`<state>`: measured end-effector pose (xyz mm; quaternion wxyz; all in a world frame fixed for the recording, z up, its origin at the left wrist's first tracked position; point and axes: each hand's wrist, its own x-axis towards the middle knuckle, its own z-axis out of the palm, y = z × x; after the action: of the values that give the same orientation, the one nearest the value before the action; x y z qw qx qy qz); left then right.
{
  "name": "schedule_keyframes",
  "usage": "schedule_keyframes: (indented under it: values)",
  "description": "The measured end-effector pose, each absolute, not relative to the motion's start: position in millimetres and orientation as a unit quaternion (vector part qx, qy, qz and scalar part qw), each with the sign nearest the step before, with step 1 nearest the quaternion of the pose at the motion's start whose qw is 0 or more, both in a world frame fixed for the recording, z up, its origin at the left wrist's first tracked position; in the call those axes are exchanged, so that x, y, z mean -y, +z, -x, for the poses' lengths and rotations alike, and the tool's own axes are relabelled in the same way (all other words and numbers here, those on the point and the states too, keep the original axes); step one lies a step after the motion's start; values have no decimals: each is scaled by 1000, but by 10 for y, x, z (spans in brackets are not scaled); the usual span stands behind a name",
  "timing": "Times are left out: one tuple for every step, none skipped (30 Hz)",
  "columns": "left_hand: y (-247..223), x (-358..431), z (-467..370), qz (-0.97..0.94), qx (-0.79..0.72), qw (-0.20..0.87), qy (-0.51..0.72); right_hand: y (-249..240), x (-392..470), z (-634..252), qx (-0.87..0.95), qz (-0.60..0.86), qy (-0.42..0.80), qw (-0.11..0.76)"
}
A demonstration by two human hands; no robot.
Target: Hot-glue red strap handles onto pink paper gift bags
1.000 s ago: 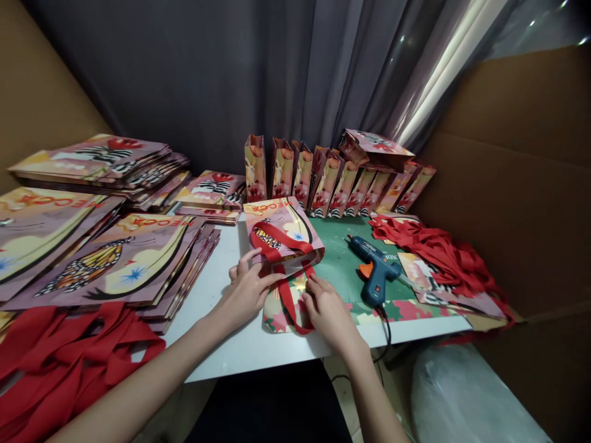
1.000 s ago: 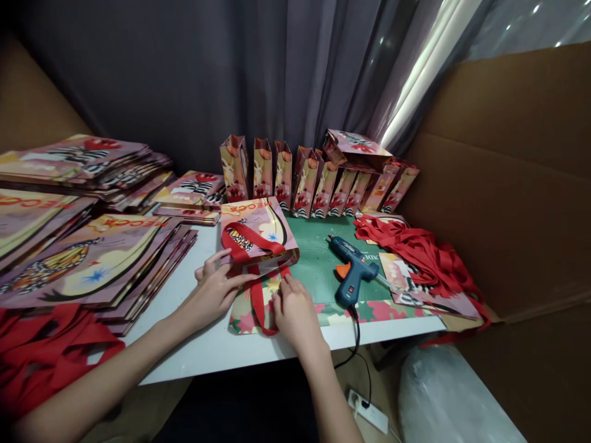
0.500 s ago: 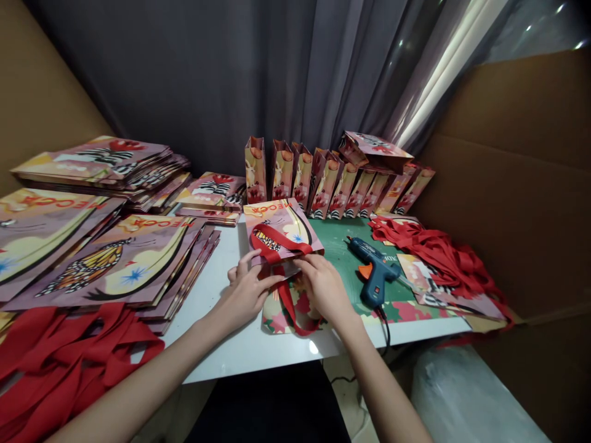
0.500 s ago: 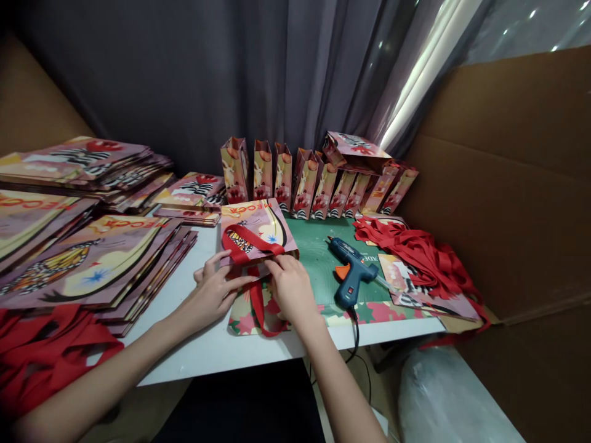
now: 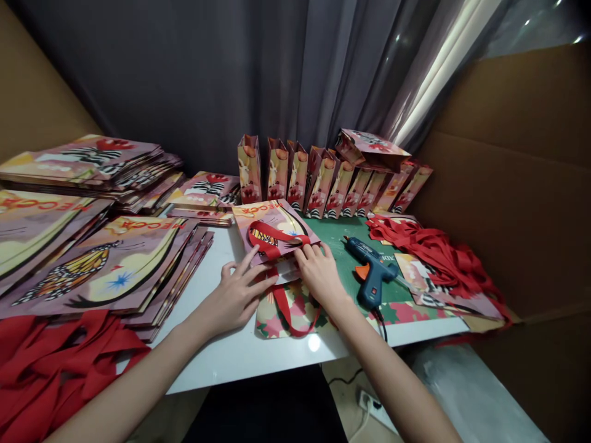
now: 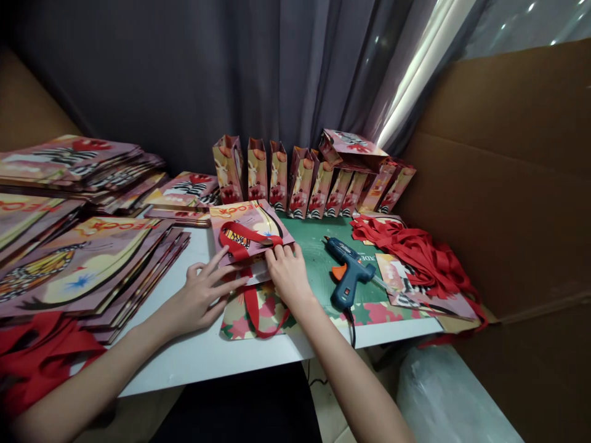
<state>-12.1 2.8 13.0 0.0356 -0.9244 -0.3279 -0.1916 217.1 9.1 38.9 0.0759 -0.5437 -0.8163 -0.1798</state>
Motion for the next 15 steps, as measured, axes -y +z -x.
schedule_keyframes:
  values:
    - [126, -35, 130, 925, 324, 42, -193, 403, -87, -2161, 816, 546, -178, 71]
    - [121, -42, 140, 925, 322, 49, -193, 412, -83, -2151, 815, 548, -175, 68]
    - [118, -47, 151, 926, 321, 56, -190, 417, -79, -2143, 815, 549, -171, 67]
    - [116, -50, 161, 927, 319, 60, -186, 418, -76, -2136, 815, 551, -165, 67]
    - [117, -52, 171, 929, 318, 62, -181, 417, -72, -2130, 815, 553, -160, 67]
    - [120, -51, 178, 930, 318, 61, -176, 414, -69, -2125, 813, 556, -156, 68]
    - [125, -50, 184, 930, 318, 58, -173, 409, -65, -2117, 811, 560, -153, 71]
    - [131, -47, 187, 931, 318, 56, -170, 402, -60, -2108, 811, 561, -149, 74]
    - [138, -43, 188, 932, 318, 53, -167, 391, -54, -2094, 814, 557, -144, 76]
    - [143, -39, 186, 932, 319, 50, -165, 376, -47, -2076, 823, 545, -137, 78]
    - [148, -35, 183, 932, 320, 49, -164, 359, -40, -2055, 836, 529, -126, 81]
    - [151, -31, 180, 931, 322, 48, -163, 337, -32, -2030, 849, 510, -111, 84]
    - [153, -28, 177, 931, 323, 47, -163, 315, -24, -2003, 861, 492, -95, 87]
    - [153, -25, 174, 930, 325, 47, -162, 292, -17, -1975, 869, 480, -77, 91]
    - [152, -23, 171, 930, 327, 46, -162, 271, -13, -1950, 873, 475, -60, 93]
